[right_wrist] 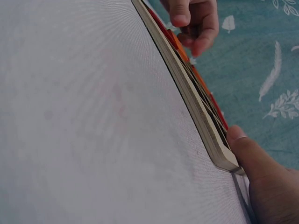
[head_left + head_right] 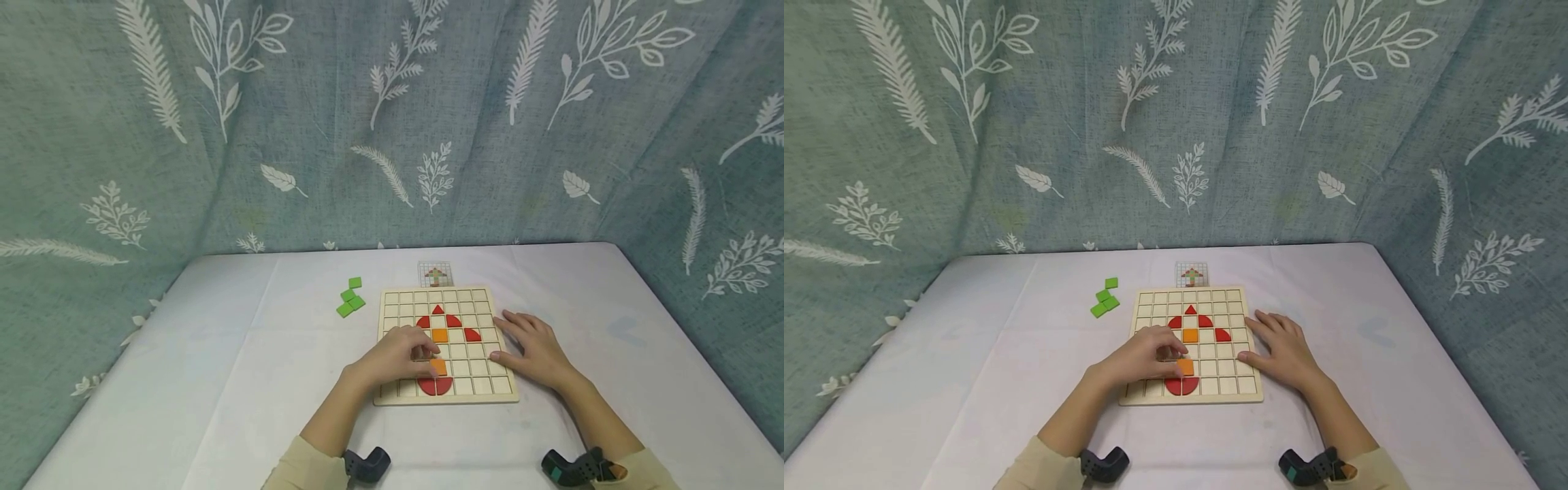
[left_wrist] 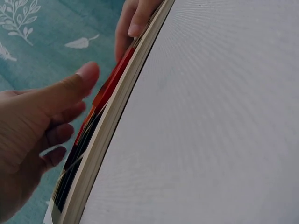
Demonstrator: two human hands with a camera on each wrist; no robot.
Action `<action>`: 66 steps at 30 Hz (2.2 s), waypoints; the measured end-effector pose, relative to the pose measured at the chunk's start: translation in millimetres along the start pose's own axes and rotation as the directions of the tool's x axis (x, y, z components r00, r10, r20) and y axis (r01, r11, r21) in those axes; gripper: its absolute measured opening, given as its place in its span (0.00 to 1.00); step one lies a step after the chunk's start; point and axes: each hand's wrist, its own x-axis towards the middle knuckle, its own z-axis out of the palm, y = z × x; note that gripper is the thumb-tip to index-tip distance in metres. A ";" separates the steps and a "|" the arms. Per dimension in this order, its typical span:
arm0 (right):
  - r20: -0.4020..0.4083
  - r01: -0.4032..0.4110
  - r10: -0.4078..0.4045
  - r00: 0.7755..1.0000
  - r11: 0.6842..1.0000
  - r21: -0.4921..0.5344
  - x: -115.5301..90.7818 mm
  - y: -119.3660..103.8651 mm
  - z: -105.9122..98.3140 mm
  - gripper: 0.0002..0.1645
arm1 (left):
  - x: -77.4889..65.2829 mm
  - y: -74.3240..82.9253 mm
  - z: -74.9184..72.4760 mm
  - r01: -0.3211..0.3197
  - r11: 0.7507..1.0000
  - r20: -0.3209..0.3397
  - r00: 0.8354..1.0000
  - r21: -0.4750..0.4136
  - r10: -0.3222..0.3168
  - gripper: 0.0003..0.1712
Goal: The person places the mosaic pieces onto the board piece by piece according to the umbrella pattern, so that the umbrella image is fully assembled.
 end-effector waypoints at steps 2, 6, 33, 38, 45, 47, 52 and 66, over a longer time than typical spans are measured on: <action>0.000 0.002 -0.002 1.000 1.000 0.001 -0.1 0.0 0.1 0.42 | -0.7 -1.8 -0.8 0.000 1.000 -0.014 1.000 -0.014 0.000 0.17; -0.001 0.006 -0.006 1.000 1.000 0.000 -0.1 0.0 0.2 0.41 | -1.2 -2.8 -1.0 -0.002 1.000 0.004 1.000 0.006 0.002 0.13; 0.004 0.003 -0.003 1.000 1.000 -0.006 0.0 0.2 -0.1 0.42 | 0.6 -2.1 -2.4 0.006 0.999 0.017 1.000 -0.046 -0.005 0.20; 0.003 -0.004 0.004 1.000 1.000 -0.003 -0.2 0.6 0.4 0.42 | 2.0 -5.8 -10.5 0.033 0.995 -0.010 0.999 -0.095 -0.034 0.22; 0.011 0.000 0.000 1.000 1.000 0.002 0.1 -0.2 1.2 0.43 | 3.0 -13.8 -25.0 0.073 0.992 -0.072 0.994 -0.102 -0.081 0.24; 0.008 0.002 -0.002 1.000 1.000 -0.006 -0.2 -0.1 1.6 0.43 | 1.8 -17.3 -29.2 0.103 0.988 -0.087 0.990 -0.118 -0.114 0.24; -0.013 0.013 -0.013 1.000 1.000 -0.014 0.1 0.7 2.3 0.42 | -5.2 -27.3 -41.6 0.176 0.974 -0.156 0.968 -0.146 -0.198 0.25; -0.016 0.010 -0.010 1.000 1.000 -0.016 0.1 2.3 0.9 0.42 | -31.2 -59.8 -59.6 0.343 0.912 -0.324 0.856 -0.226 -0.402 0.23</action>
